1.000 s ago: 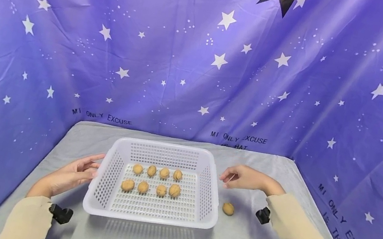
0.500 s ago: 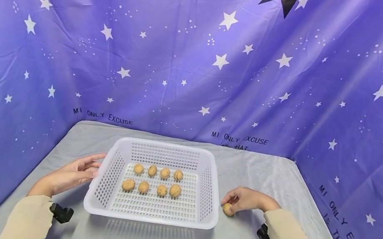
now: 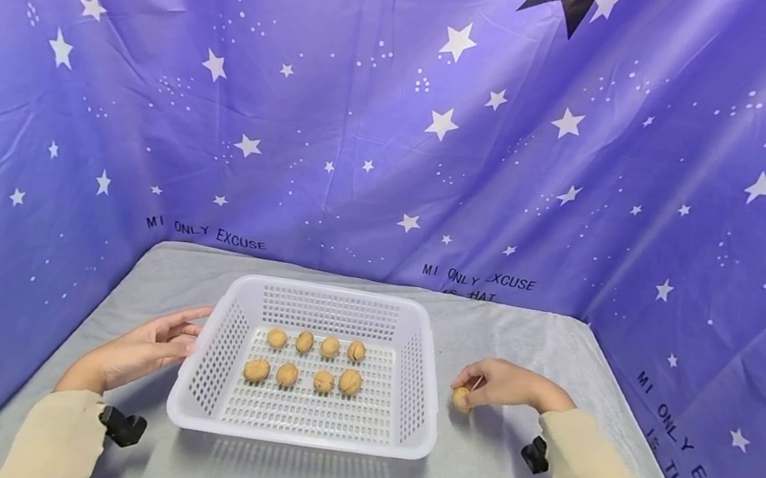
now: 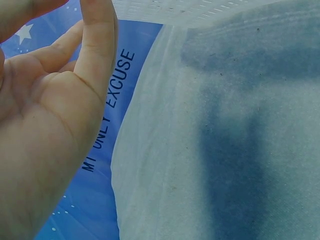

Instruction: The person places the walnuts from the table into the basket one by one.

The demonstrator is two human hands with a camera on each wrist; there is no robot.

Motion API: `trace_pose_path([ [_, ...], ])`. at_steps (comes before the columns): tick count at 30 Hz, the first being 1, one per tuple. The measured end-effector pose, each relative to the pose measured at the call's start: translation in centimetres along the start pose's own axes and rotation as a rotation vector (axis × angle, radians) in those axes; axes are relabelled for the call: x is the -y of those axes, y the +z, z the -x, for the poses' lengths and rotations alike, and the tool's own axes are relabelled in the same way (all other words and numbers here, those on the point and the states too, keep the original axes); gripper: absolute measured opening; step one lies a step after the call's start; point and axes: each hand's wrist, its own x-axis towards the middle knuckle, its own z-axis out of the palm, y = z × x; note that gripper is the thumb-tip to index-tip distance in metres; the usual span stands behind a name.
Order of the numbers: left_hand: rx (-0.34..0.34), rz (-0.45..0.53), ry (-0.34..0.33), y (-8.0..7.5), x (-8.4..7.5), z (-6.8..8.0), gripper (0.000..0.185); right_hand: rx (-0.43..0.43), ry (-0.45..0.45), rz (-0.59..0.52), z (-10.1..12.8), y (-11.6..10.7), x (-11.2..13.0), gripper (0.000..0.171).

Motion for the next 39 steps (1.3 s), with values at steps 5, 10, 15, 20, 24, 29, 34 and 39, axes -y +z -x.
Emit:
trace_pose_path([
  [5,-0.005,-0.012,-0.005,-0.1,-0.2,0.2,0.065,-0.035,-0.005,0.057,-0.5,-2.2,1.6,0.034],
  [10,-0.003,-0.011,-0.009,-0.1,-0.2,0.2,0.065,-0.051,0.010,0.105,-1.0,-4.0,3.3,0.034],
  [15,-0.003,-0.010,-0.010,0.0,-0.2,0.1,0.065,-0.052,-0.022,0.115,-1.6,-4.9,5.0,0.033],
  [20,0.000,-0.008,-0.008,0.0,-0.1,0.1,0.065,-0.041,-0.038,0.143,-2.9,-4.7,6.6,0.034],
  [24,-0.001,-0.006,-0.005,-0.1,-0.1,0.2,0.065,-0.004,-0.063,0.153,-4.8,-3.8,8.4,0.035],
  [29,0.000,-0.015,-0.007,-0.1,0.0,0.2,0.065,0.062,-0.088,0.182,-7.3,-2.2,11.1,0.032],
  [34,0.008,0.000,0.000,-0.1,0.1,0.0,0.065,0.105,-0.127,0.208,-9.9,0.1,13.3,0.035],
  [39,0.014,0.007,0.006,-0.1,0.2,0.0,0.064,0.131,-0.183,0.223,-12.4,2.8,14.7,0.037],
])
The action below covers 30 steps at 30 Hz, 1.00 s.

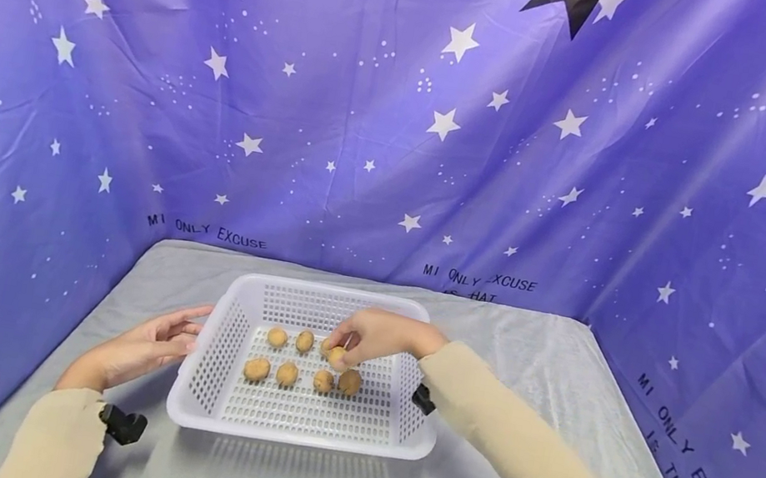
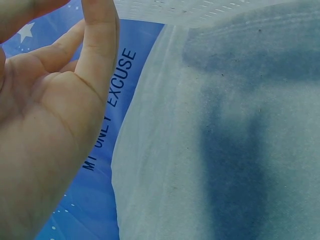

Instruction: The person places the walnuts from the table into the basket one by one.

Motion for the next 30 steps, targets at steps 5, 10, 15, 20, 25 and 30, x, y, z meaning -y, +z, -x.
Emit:
trace_pose_path([
  [5,-0.012,0.000,-0.004,0.0,0.1,0.0,0.064,0.036,-0.035,-0.007,-2.4,2.0,0.8,0.036],
  [10,-0.019,0.002,-0.005,-0.1,0.1,-0.1,0.064,0.058,-0.039,0.011,-4.0,3.7,1.2,0.035],
  [15,-0.023,0.014,-0.012,0.1,0.0,-0.1,0.065,0.082,-0.037,0.041,-4.8,5.4,1.4,0.032],
  [20,-0.029,0.023,-0.026,0.2,-0.1,-0.1,0.066,0.105,-0.003,0.040,-5.3,6.7,1.3,0.030],
  [25,-0.039,0.014,-0.030,0.2,-0.1,-0.1,0.065,0.120,-0.004,0.048,-5.6,7.3,1.3,0.029],
  [30,-0.032,0.012,-0.020,0.2,-0.1,0.0,0.064,0.136,-0.026,0.057,-5.8,7.5,1.2,0.030],
])
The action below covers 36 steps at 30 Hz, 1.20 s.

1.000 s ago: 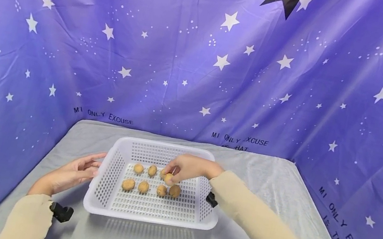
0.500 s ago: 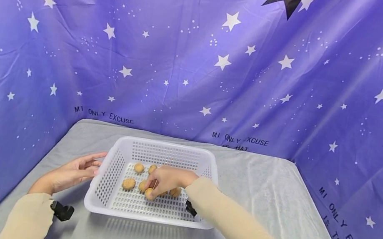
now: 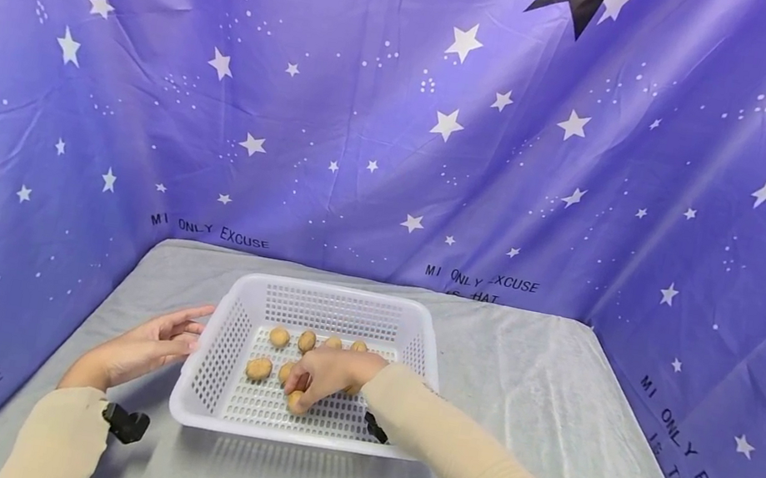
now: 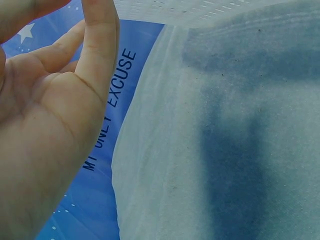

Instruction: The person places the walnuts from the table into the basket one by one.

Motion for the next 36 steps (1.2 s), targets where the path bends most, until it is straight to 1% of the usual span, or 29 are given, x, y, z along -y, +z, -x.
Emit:
trace_pose_path([
  [7,0.016,-0.016,0.019,0.0,0.0,0.0,0.064,-0.001,0.018,-0.042,0.2,-0.2,0.1,0.034],
  [14,0.038,0.000,0.026,0.0,0.0,-0.1,0.064,0.001,0.043,-0.094,0.9,-0.7,0.2,0.036],
  [17,0.037,-0.010,0.023,-0.1,0.1,-0.1,0.064,-0.015,0.041,-0.068,1.3,-1.2,0.3,0.038],
  [20,0.026,-0.030,0.016,-0.1,0.1,0.0,0.064,-0.029,0.012,-0.026,1.8,-1.8,0.3,0.039],
  [22,0.020,-0.043,0.012,-0.2,0.1,0.0,0.064,-0.033,-0.008,-0.031,2.1,-2.3,0.3,0.040],
  [29,0.025,-0.041,0.015,-0.2,0.2,-0.1,0.064,-0.056,-0.025,-0.101,4.0,-4.0,-0.1,0.041],
  [36,0.027,-0.046,0.014,-0.3,0.2,0.0,0.064,-0.123,-0.007,-0.135,6.7,-5.6,-1.2,0.038],
])
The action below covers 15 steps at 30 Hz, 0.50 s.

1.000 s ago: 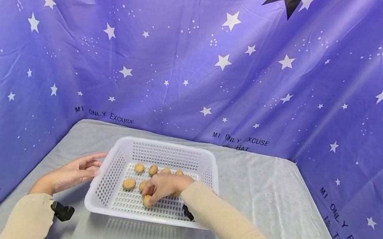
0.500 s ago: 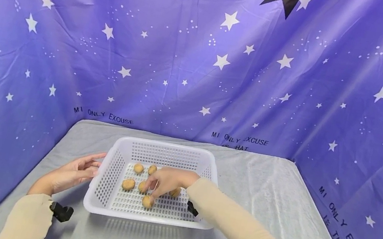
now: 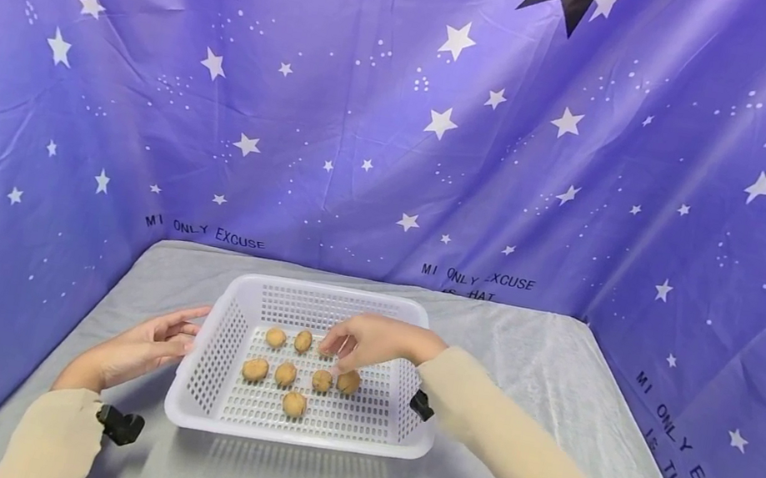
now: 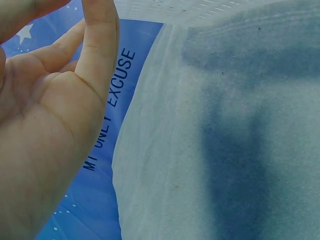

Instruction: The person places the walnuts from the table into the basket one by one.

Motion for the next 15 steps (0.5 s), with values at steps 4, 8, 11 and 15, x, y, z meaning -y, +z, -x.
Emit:
trace_pose_path([
  [4,-0.005,-0.003,-0.007,0.0,-0.1,0.0,0.064,-0.047,-0.006,0.030,1.6,-1.2,-0.3,0.038],
  [8,-0.002,-0.001,-0.006,0.1,-0.2,0.0,0.064,-0.103,-0.005,0.050,3.5,-2.3,-1.0,0.037],
  [11,0.003,0.002,-0.004,0.1,-0.2,0.0,0.064,-0.142,-0.009,0.027,4.9,-2.9,-1.9,0.039],
  [15,0.007,0.003,-0.008,0.1,-0.3,0.1,0.064,-0.186,-0.014,-0.014,6.9,-3.4,-3.4,0.040],
])
